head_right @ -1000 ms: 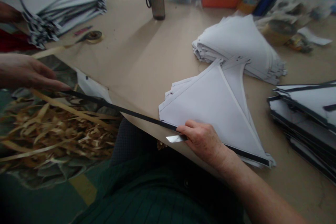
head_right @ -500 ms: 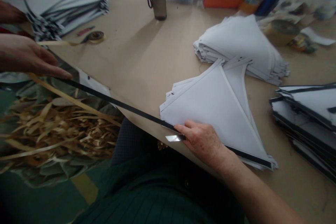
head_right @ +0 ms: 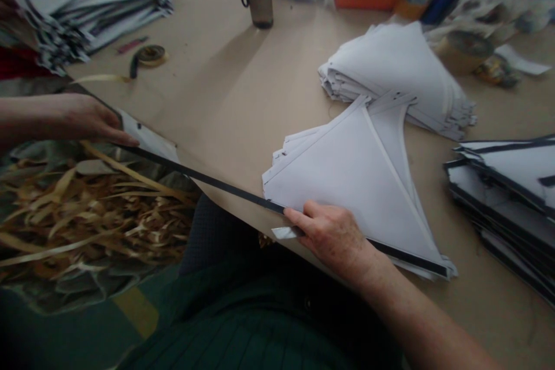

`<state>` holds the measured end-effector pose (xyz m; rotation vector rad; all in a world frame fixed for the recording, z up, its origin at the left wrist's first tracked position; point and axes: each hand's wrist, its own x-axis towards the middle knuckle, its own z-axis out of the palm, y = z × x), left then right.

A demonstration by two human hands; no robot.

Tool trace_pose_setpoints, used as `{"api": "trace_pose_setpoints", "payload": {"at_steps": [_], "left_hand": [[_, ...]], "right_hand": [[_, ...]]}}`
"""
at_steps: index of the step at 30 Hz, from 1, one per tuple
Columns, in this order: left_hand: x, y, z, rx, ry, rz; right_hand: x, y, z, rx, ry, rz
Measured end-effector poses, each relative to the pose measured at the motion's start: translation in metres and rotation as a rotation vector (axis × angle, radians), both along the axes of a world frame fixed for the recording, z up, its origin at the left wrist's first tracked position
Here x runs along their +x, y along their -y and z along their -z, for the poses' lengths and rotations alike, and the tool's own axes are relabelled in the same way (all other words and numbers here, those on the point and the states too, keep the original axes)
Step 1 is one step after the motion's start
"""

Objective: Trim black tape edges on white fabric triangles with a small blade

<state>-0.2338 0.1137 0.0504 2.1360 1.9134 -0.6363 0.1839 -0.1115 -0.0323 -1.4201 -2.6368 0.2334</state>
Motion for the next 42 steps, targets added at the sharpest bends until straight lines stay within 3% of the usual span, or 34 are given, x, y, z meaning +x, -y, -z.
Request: {"api": "trace_pose_setpoints", "payload": {"at_steps": [3,10,14,17,23,27,28,31,34,38,42], "left_hand": [[-0.002,-0.003,0.008,-0.137,-0.190,0.056],[0.002,-0.001,0.021,-0.114,-0.238,0.111],[0.010,0.006,0.026,-0.072,-0.197,0.161],[0.015,0.012,0.027,-0.059,-0.156,0.127],[0.026,0.023,0.013,0.028,0.095,0.023],[0.055,0.053,0.006,0.318,0.385,0.067],[0.066,0.064,0.008,0.338,0.527,0.130],[0.109,0.103,0.023,0.197,0.838,0.389],[0.148,0.135,0.042,0.194,0.743,0.589],[0.175,0.154,0.047,0.181,0.454,0.527],[0.181,0.155,0.041,0.184,0.374,0.516]], "right_hand": [[-0.001,0.001,-0.001,0.006,0.029,-0.006],[-0.010,-0.003,-0.011,-0.047,0.113,-0.011],[-0.015,-0.014,-0.025,-0.165,0.152,-0.088],[-0.019,-0.025,-0.033,-0.219,0.176,-0.134],[-0.017,-0.040,-0.035,-0.371,0.078,-0.161],[-0.016,-0.035,-0.042,-0.481,-0.177,0.077],[-0.018,-0.032,-0.043,-0.498,-0.247,0.157],[-0.028,-0.023,-0.045,-0.482,-0.406,0.304],[-0.039,-0.018,-0.039,-0.366,-0.453,0.330],[-0.049,-0.018,-0.028,-0.392,-0.386,0.383],[-0.056,-0.020,-0.022,-0.417,-0.323,0.413]]}}
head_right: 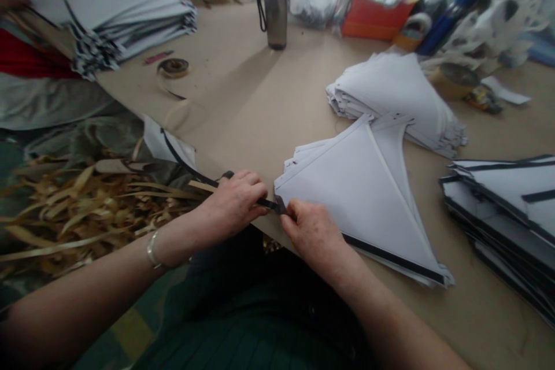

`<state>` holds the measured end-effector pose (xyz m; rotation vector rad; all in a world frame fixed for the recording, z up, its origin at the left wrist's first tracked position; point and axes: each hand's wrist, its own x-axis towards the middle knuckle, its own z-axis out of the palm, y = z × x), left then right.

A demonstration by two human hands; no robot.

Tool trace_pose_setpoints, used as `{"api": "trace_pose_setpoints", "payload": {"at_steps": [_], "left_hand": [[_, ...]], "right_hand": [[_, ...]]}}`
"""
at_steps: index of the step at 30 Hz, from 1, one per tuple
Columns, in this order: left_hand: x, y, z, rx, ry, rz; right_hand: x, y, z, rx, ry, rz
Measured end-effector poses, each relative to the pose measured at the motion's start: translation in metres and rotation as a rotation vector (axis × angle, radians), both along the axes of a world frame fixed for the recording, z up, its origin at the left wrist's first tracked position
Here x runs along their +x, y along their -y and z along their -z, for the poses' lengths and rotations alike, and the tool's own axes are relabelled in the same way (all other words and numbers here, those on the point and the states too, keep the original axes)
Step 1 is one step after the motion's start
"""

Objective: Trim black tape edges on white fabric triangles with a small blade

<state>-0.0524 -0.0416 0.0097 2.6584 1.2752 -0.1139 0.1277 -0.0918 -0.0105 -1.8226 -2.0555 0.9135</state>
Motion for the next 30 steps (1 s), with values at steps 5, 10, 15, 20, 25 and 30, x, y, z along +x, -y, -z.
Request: {"api": "trace_pose_setpoints", "payload": {"at_steps": [5,10,15,20,25,30], "left_hand": [[0.000,-0.005,-0.001,-0.023,-0.064,0.037],[-0.004,-0.012,-0.006,-0.022,-0.096,0.072],[-0.002,-0.012,-0.010,-0.267,-0.024,-0.025],[0.007,0.008,0.001,-0.598,0.386,-0.022],[0.003,0.017,-0.007,-0.515,0.718,-0.103],[-0.001,0.020,-0.025,-0.637,0.897,-0.275]], "right_hand": [[-0.005,-0.003,0.002,0.009,0.119,-0.031],[-0.007,-0.005,0.001,0.007,0.277,-0.085],[-0.011,-0.003,-0.003,0.025,0.358,-0.098],[-0.016,-0.001,0.002,0.010,0.343,-0.100],[-0.001,-0.003,-0.003,0.023,0.110,-0.048],[0.037,0.000,-0.026,-0.068,-0.564,0.227]]}}
